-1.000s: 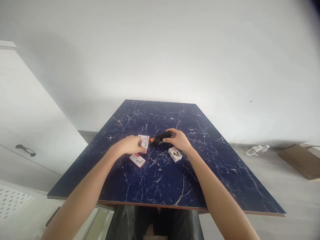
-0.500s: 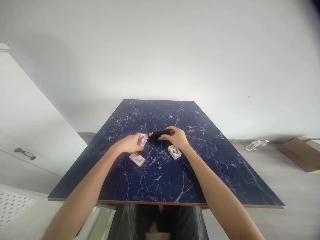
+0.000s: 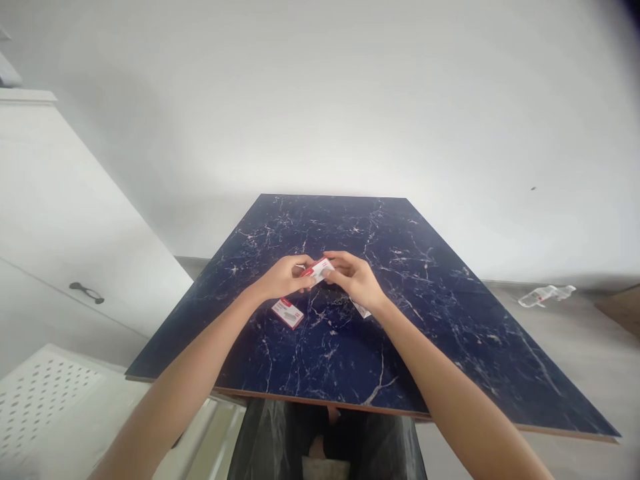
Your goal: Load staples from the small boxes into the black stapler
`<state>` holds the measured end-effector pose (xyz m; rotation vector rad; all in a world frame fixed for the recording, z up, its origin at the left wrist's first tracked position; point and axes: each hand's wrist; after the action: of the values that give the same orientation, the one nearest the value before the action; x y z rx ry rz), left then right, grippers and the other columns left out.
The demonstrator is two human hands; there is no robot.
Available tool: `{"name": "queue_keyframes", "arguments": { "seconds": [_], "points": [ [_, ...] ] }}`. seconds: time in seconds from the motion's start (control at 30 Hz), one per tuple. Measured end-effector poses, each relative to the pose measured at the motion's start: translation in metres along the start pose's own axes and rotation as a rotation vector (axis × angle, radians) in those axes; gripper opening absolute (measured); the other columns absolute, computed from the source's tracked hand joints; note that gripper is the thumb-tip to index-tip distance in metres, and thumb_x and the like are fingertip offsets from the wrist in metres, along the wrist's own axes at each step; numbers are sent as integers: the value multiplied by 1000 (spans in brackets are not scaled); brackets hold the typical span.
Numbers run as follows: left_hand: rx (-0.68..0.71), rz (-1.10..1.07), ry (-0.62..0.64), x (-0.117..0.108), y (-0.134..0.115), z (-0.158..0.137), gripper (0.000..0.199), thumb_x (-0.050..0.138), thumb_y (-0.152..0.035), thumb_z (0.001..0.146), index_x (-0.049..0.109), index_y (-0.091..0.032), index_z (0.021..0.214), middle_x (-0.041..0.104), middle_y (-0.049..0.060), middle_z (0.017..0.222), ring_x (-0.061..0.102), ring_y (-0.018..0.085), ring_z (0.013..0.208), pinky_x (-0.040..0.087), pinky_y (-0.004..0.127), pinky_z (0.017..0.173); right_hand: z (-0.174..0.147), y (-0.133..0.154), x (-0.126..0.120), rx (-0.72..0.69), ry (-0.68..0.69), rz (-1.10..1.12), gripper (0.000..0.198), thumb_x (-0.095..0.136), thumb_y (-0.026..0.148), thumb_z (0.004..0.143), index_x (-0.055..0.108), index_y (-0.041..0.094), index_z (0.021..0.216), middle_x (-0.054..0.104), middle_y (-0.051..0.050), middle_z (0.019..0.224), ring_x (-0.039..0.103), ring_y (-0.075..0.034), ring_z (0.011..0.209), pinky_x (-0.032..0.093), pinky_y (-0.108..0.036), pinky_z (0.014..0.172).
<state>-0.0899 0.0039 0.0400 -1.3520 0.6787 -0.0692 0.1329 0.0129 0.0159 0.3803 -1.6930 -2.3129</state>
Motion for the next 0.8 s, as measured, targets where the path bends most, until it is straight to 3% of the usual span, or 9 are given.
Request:
{"name": "queue_keyframes", "arguments": {
  "seconds": [0.13, 0.23, 0.33, 0.6, 0.8],
  "points": [
    [68, -324, -95, 6, 11, 4, 62, 74, -37, 82, 51, -26, 139, 64, 12, 128, 72, 20, 87, 61, 27, 64, 2, -2, -6, 64, -131, 100, 62, 77, 50, 78, 60, 25, 132, 76, -3, 96, 71, -19, 77, 63, -39, 79],
    [67, -413, -116, 10, 15, 6, 59, 74, -38, 84, 53, -29, 139, 62, 12, 133, 71, 25, 101, 64, 29, 65, 2, 3, -10, 92, -128, 127, 57, 79, 50, 77, 64, 25, 125, 76, -3, 97, 72, -18, 77, 63, -38, 79],
    [62, -530, -123, 14, 15, 6, 50, 74, -35, 85, 60, -27, 132, 63, 11, 134, 68, 27, 110, 65, 30, 70, 2, 2, -10, 104, -111, 136, 54, 80, 49, 76, 65, 24, 121, 76, -3, 92, 72, -17, 76, 63, -37, 79],
    [-63, -747, -297, 33, 26, 2, 38, 76, -30, 85, 66, -21, 120, 72, 9, 117, 72, 21, 101, 64, 24, 70, 0, -8, -5, 136, -71, 40, 52, 78, 50, 78, 63, 21, 118, 77, -5, 93, 74, -20, 76, 64, -37, 75],
    [-60, -788, -209, 34, 29, -8, 24, 77, -27, 84, 70, -19, 105, 73, 8, 112, 71, 19, 100, 63, 24, 75, -31, -3, 1, -10, -217, -276, 46, 73, 51, 83, 65, 25, 120, 77, -7, 99, 75, -24, 81, 63, -40, 79]
  ]
}}
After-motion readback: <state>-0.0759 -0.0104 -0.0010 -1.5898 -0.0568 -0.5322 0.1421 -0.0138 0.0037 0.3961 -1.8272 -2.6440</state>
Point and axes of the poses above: each hand's wrist, its own z-axis towards the middle knuckle, its own x-axis out of the palm, y = z × x
